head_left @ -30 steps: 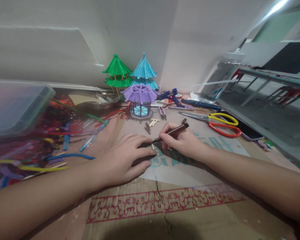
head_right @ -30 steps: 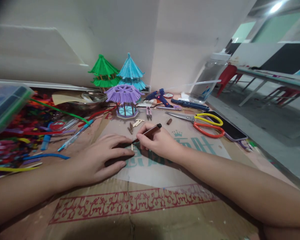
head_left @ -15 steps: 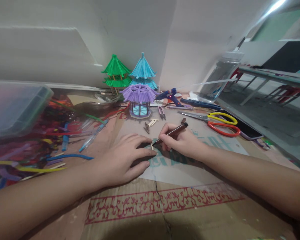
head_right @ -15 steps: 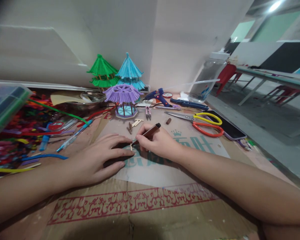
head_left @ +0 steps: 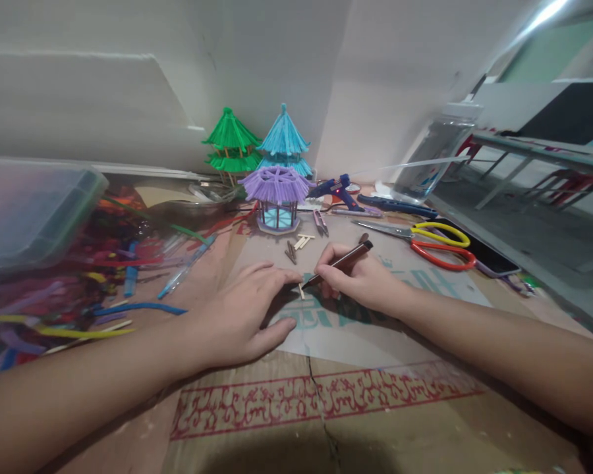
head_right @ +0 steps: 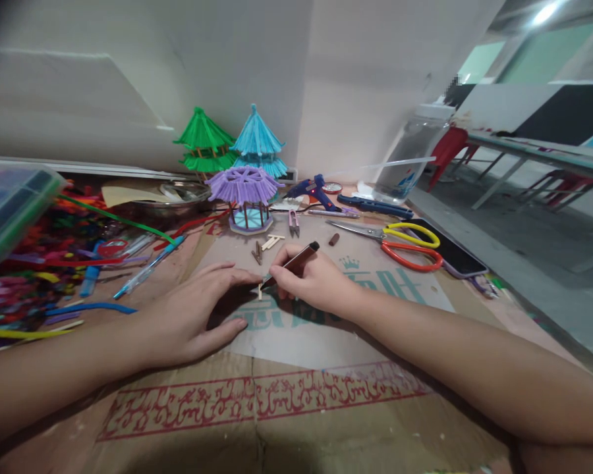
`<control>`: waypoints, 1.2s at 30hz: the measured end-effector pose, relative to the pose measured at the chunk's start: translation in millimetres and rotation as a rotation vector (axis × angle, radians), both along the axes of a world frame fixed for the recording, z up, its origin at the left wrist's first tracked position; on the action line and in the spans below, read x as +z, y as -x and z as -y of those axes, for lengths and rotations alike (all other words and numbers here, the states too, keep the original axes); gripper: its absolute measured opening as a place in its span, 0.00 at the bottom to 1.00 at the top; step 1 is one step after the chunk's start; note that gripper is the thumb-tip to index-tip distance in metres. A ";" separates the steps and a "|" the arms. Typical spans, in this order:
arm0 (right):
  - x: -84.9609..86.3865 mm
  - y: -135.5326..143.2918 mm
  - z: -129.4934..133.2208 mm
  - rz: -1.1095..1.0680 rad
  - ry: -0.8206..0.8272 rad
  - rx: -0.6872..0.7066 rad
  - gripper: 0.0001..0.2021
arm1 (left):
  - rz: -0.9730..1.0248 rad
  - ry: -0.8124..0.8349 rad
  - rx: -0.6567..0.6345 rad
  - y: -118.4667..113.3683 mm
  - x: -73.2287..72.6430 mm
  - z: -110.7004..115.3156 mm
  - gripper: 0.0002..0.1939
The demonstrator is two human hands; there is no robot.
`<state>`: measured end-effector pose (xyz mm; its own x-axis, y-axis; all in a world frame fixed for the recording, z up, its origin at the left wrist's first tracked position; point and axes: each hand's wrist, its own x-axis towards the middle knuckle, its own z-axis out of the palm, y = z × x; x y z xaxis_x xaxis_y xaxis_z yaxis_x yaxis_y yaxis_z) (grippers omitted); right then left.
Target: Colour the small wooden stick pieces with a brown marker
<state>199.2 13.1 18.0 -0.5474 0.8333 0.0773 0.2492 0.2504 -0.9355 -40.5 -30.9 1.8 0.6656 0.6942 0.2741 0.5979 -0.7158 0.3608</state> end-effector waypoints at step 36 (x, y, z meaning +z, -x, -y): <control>3.6 -1.3 5.3 0.026 0.009 0.066 0.10 | -0.051 -0.062 -0.060 -1.2 1.8 -1.7 0.23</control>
<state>200.5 7.9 21.6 -0.6026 0.7962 0.0549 0.2565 0.2583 -0.9314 -39.3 -29.2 3.6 0.7197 0.6352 0.2803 0.5697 -0.7710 0.2846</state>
